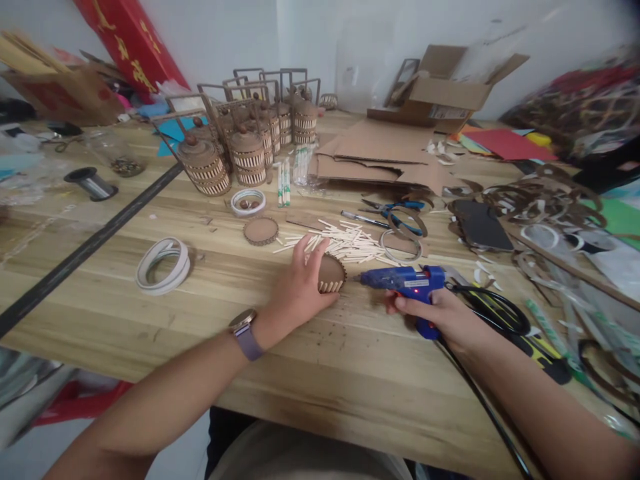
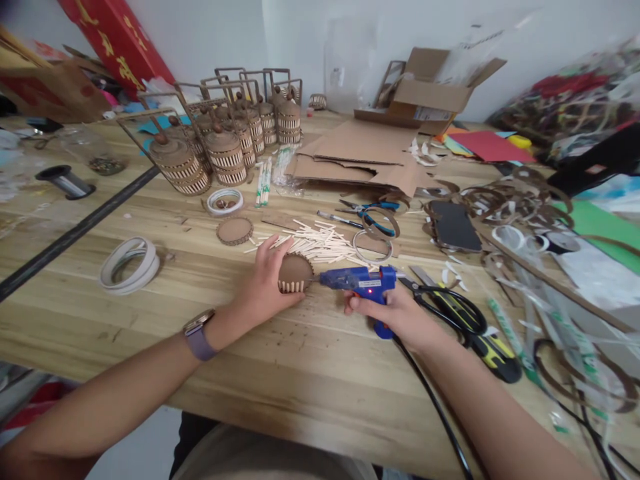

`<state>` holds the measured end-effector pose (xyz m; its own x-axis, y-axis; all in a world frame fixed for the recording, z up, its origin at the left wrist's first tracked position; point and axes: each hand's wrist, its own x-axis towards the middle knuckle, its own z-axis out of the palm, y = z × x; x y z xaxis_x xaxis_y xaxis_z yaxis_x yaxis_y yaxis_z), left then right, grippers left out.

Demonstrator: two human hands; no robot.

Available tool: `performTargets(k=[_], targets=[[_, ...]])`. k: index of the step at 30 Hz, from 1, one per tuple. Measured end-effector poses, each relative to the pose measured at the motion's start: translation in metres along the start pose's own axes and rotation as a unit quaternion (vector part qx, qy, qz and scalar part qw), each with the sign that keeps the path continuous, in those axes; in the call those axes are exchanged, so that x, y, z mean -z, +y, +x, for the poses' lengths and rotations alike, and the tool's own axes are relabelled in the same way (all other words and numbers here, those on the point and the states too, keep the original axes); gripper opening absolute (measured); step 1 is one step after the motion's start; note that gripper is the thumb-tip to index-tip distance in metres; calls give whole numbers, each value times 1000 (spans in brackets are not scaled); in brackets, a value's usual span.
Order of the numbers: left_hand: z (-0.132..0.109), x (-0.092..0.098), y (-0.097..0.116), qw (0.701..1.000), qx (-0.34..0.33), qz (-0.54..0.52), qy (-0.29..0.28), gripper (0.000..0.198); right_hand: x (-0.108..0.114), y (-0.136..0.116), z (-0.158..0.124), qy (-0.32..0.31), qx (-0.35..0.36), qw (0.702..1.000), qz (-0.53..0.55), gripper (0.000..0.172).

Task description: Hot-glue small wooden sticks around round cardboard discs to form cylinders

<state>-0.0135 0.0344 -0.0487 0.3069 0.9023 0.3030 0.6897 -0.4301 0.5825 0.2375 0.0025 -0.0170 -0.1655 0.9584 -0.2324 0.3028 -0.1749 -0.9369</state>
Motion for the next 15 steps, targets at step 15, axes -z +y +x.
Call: performTargets(k=[15], targets=[[1,0,0,1000,-4,4,4,99,-8,4,-9,12,87,964,-253,31]])
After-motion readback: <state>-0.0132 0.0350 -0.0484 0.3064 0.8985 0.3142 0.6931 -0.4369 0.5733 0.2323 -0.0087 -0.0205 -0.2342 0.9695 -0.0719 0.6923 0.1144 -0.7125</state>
